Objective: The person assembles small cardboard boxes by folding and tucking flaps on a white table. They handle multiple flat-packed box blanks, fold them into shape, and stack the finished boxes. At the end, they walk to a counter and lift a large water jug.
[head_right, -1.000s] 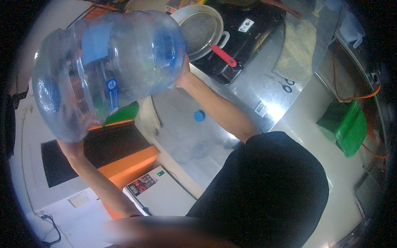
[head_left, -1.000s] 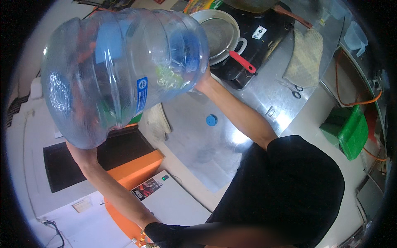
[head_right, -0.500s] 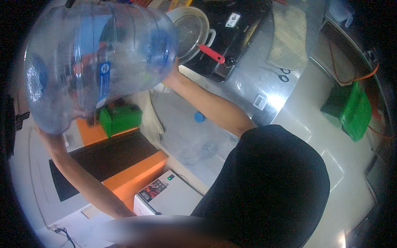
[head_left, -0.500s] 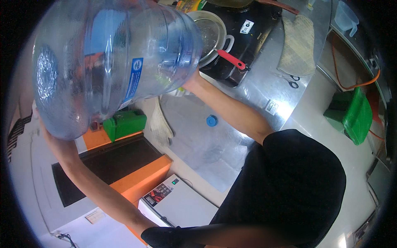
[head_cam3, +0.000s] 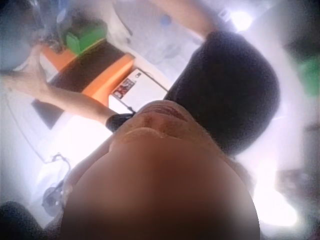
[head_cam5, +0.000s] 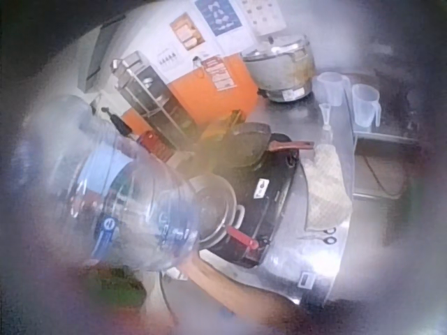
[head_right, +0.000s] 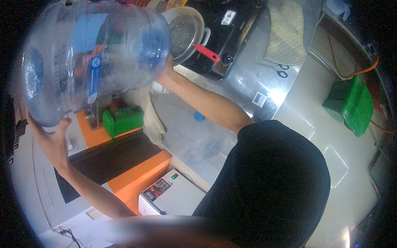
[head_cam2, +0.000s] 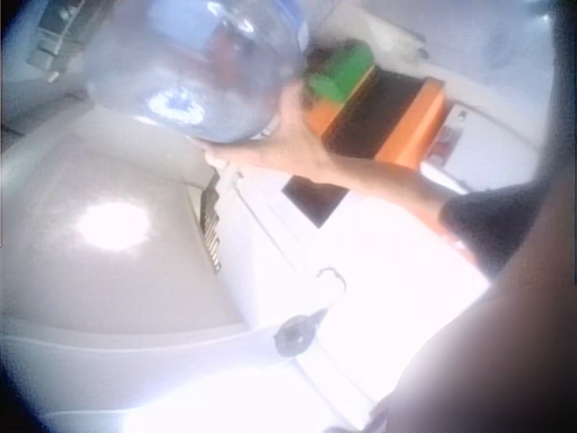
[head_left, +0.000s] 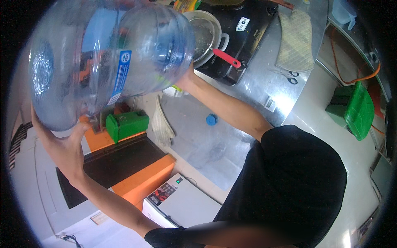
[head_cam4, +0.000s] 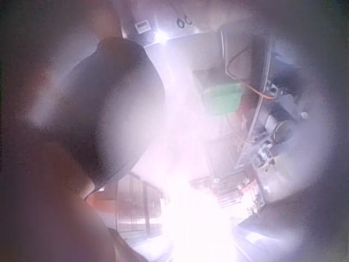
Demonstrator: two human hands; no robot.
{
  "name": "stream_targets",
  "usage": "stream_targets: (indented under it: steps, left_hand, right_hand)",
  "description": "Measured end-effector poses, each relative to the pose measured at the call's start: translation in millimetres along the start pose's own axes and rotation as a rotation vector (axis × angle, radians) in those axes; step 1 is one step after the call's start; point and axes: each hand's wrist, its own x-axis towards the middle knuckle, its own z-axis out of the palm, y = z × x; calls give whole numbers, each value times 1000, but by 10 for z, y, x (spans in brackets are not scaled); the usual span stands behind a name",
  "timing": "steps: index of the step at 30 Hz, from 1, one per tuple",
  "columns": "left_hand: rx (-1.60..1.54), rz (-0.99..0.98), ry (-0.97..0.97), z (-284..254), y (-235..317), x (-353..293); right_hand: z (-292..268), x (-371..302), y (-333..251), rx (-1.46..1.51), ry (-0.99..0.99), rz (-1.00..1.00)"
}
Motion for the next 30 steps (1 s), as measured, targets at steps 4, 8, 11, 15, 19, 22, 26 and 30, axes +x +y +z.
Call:
stream_targets:
  steps: [4, 8, 11, 15, 19, 22, 26, 30]
  left_hand:
    - [84, -27, -23, 11, 108, 34]
    - [134, -14, 5, 18, 158, 28]
    - [118, -25, 2, -30, 103, -55]
    - [29, -115, 35, -53, -208, -302]
    - [-200, -272, 239, 210, -642, -880]
    - [-472, -481, 436, 519, -800, -1407]
    - [-589, -765, 615, 896, -665, -1949]
    - [-643, -1000, 750, 1218, -425, -2373]
  right_hand:
    - [-20, -29, -6, -23, 43, 6]
    - [-4, -55, -11, -52, 20, 14]
    - [37, -67, -31, -78, 16, 24]
    - [126, -85, -76, -197, -68, 14]
    - [244, -134, -201, -538, 27, 134]
    - [386, -249, -418, -1106, 50, 223]
    - [542, -711, -1140, -2121, -65, -268]
    - [626, -1084, -1649, -2725, 92, -494]
